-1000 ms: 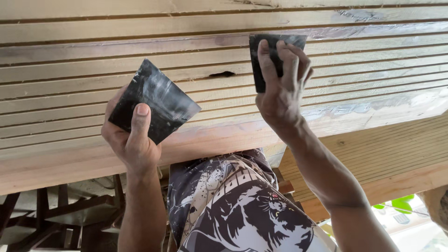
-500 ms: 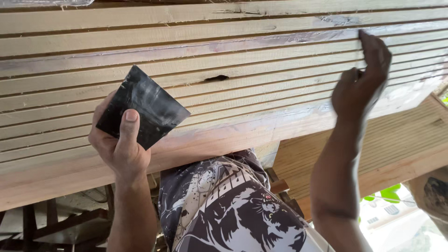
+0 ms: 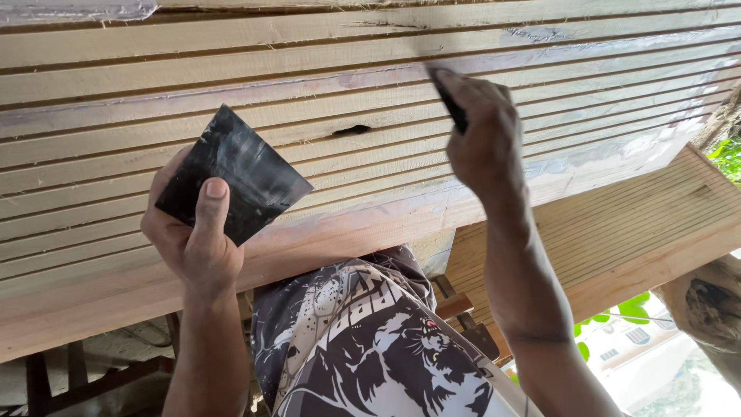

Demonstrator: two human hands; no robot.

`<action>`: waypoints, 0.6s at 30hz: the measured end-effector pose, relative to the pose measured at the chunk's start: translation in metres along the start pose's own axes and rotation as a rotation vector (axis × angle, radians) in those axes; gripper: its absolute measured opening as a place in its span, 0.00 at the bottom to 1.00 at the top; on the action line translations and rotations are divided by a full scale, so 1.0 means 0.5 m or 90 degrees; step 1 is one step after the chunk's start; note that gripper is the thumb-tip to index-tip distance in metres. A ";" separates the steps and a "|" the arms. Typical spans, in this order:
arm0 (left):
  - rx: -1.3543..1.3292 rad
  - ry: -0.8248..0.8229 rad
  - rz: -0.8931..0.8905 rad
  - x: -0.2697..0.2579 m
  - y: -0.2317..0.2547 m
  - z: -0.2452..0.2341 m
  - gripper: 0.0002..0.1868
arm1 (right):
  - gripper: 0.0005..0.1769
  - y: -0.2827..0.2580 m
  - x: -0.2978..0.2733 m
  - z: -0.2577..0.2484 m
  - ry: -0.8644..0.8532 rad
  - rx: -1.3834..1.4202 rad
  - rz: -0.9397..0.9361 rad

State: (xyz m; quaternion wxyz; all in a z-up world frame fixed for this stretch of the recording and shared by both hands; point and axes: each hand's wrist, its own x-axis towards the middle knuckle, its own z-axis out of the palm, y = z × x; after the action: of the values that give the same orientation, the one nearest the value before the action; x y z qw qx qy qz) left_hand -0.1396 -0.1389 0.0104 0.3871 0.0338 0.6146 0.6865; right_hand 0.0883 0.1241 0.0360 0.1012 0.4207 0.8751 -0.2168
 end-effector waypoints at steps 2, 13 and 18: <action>0.004 0.001 -0.001 -0.004 -0.001 -0.001 0.18 | 0.20 -0.055 0.008 -0.002 -0.021 0.019 -0.021; -0.353 -0.139 -0.384 -0.018 -0.011 0.109 0.23 | 0.36 -0.240 -0.140 -0.064 0.154 0.373 -0.535; -0.380 -0.269 -0.320 -0.057 -0.018 0.162 0.25 | 0.37 -0.178 -0.181 -0.015 0.210 0.331 -0.479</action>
State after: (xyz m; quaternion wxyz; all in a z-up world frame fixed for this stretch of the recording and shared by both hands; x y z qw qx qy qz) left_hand -0.0730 -0.0894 0.0342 0.6519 -0.0899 0.2858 0.6966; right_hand 0.0757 0.0158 0.1015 -0.2329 0.1152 0.8878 -0.3798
